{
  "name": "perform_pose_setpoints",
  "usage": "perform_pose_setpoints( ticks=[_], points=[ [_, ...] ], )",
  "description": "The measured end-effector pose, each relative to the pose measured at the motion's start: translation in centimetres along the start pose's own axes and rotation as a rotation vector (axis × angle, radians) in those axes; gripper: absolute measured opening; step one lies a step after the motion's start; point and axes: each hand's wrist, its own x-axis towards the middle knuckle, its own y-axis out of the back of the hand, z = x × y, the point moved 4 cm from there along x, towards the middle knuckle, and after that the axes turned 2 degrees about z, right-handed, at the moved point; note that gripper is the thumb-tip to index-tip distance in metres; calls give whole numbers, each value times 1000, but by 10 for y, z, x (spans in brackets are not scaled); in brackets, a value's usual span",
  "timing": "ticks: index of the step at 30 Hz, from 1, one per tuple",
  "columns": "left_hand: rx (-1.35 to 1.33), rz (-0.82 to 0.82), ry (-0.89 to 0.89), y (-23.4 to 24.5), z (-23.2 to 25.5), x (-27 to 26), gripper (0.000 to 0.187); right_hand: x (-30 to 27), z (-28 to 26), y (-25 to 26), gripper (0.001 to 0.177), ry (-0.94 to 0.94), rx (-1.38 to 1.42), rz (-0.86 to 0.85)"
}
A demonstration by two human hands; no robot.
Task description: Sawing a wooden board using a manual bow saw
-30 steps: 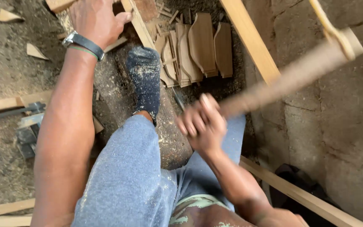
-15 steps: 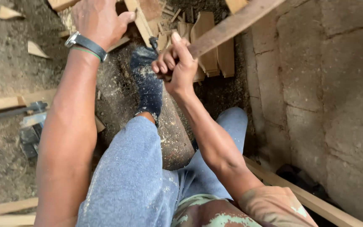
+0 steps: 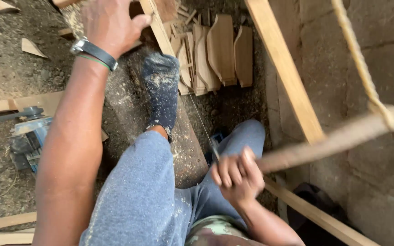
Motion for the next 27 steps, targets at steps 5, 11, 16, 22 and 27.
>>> perform_pose_setpoints(
  ticks=[5, 11, 16, 22, 27],
  points=[
    [-155, -110, 69, 18, 10, 4, 34, 154, 56, -44, 59, -13, 7, 59],
    [-413, -119, 167, 2, 12, -10, 61, 215, 62, -83, 40, 53, -9, 107],
    [-285, -100, 171, -8, 8, -13, 68, 213, 60, -87, 37, 31, -5, 142],
    [-190, -186, 239, -20, 7, -14, 72, 160, 49, -72, 39, -6, 15, 103],
    [-292, -275, 288, 2, 19, -10, 77, 36, 0, -48, 45, 35, -63, -26]
  ],
)
